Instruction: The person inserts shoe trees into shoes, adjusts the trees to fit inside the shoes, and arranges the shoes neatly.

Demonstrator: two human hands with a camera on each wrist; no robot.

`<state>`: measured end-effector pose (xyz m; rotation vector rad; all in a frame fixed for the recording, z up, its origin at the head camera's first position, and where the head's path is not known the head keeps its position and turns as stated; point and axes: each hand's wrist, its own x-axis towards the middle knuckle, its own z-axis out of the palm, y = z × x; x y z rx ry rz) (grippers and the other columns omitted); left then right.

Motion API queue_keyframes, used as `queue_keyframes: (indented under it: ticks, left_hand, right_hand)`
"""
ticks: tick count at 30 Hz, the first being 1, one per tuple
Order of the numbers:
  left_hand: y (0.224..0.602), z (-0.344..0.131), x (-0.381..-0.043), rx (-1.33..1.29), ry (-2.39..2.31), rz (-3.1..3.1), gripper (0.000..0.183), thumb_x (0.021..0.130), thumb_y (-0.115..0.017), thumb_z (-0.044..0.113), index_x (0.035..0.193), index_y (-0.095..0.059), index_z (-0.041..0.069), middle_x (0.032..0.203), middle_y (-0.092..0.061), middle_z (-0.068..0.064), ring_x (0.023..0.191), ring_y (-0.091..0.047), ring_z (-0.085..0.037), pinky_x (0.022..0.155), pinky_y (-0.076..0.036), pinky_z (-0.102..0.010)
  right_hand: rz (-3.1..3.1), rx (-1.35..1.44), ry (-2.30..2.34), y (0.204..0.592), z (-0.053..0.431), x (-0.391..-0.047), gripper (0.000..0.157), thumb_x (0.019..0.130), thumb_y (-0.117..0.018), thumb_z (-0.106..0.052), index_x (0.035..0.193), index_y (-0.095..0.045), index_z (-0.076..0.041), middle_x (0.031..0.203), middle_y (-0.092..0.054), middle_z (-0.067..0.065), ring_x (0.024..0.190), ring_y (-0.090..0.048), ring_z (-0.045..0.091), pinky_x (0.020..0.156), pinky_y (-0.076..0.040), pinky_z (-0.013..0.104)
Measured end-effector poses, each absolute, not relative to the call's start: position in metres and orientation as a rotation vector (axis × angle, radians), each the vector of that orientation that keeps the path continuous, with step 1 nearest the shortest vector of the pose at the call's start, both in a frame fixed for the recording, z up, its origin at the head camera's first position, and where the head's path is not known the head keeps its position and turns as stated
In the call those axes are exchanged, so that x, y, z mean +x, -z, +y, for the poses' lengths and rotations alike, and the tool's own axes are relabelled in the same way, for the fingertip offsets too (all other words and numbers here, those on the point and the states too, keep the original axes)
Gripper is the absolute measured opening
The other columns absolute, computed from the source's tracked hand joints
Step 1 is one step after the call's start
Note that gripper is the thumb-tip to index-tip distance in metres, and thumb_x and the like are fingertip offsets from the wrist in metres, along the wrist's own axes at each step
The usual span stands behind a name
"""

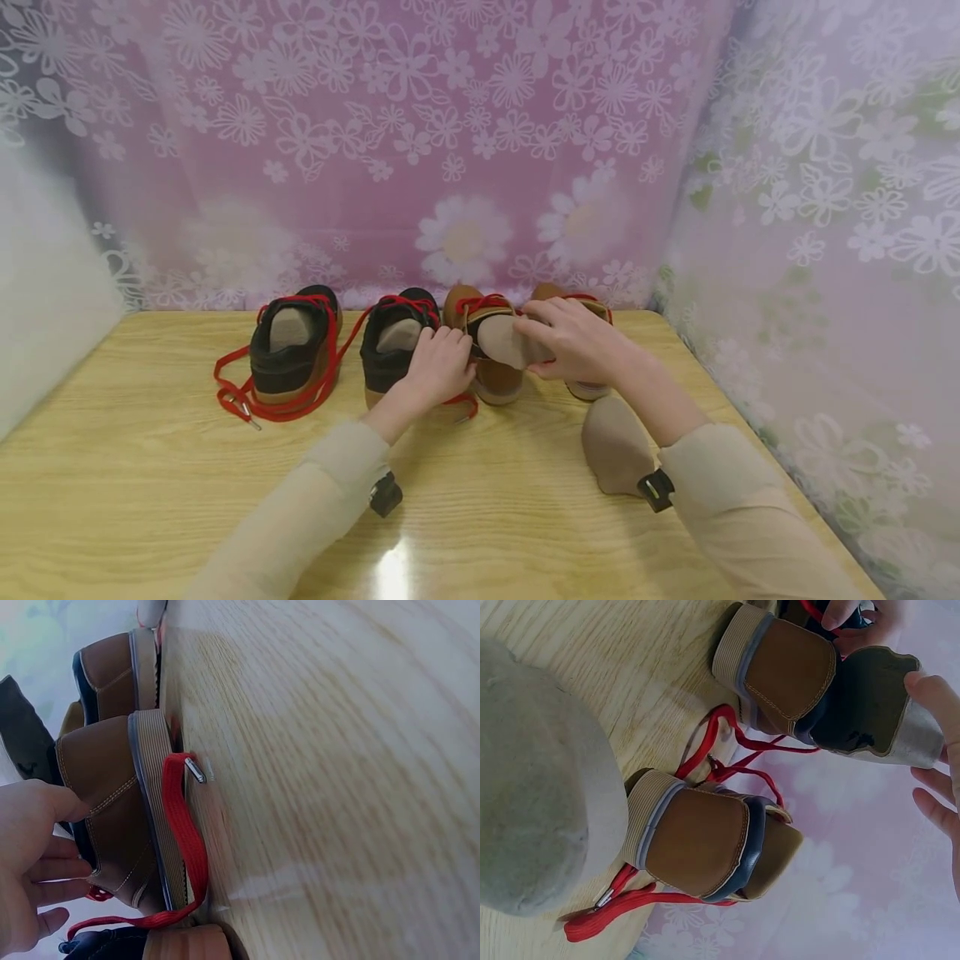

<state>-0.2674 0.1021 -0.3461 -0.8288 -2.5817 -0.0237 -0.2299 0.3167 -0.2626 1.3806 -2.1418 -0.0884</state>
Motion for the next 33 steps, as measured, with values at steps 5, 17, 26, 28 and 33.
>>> queue_keyframes:
  ticks: [5, 17, 26, 28, 33]
  left_hand:
    - [0.345, 0.102, -0.268, -0.848, 0.025, -2.605, 0.023, 0.087, -0.059, 0.034, 0.092, -0.063, 0.012, 0.092, -0.060, -0.001, 0.088, -0.053, -0.020, 0.076, -0.035, -0.036]
    - [0.342, 0.100, -0.270, -0.866, 0.013, -2.614, 0.025, 0.086, -0.060, 0.036, 0.093, -0.063, 0.012, 0.091, -0.060, -0.001, 0.088, -0.052, -0.020, 0.076, -0.035, -0.036]
    - [0.343, 0.098, -0.269, -0.870, 0.027, -2.602, 0.025, 0.086, -0.060, 0.036, 0.092, -0.063, 0.012, 0.090, -0.059, -0.001, 0.087, -0.052, -0.020, 0.076, -0.035, -0.035]
    - [0.344, 0.097, -0.269, -0.869, 0.034, -2.587, 0.024, 0.085, -0.061, 0.036, 0.090, -0.063, 0.012, 0.089, -0.059, -0.001, 0.086, -0.052, -0.020, 0.075, -0.035, -0.035]
    - [0.346, 0.097, -0.269, -0.867, 0.039, -2.574, 0.024, 0.084, -0.062, 0.036, 0.088, -0.062, 0.013, 0.088, -0.059, 0.000, 0.086, -0.053, -0.019, 0.075, -0.035, -0.035]
  right_hand:
    - [-2.165, 1.380, 0.095, 0.262, 0.314, -0.232, 0.061, 0.056, -0.086, -0.022, 0.107, -0.063, 0.001, 0.104, -0.058, 0.019, 0.087, -0.057, 0.035, 0.073, -0.046, 0.048]
    - [-2.187, 1.386, 0.088, 0.264, 0.309, -0.239, 0.064, 0.056, -0.088, -0.019, 0.110, -0.061, 0.002, 0.109, -0.056, 0.022, 0.091, -0.057, 0.037, 0.074, -0.047, 0.049]
    - [-2.243, 1.349, 0.080, 0.269, 0.310, -0.244, 0.062, 0.060, -0.086, -0.020, 0.112, -0.061, 0.002, 0.114, -0.055, 0.022, 0.096, -0.056, 0.037, 0.077, -0.046, 0.048]
    - [-2.246, 1.345, 0.069, 0.271, 0.311, -0.245, 0.062, 0.060, -0.086, -0.019, 0.113, -0.061, 0.002, 0.115, -0.055, 0.023, 0.097, -0.055, 0.037, 0.077, -0.046, 0.049]
    - [-2.239, 1.339, 0.056, 0.275, 0.311, -0.246, 0.063, 0.060, -0.087, -0.021, 0.113, -0.061, 0.000, 0.114, -0.054, 0.022, 0.097, -0.055, 0.037, 0.075, -0.047, 0.048]
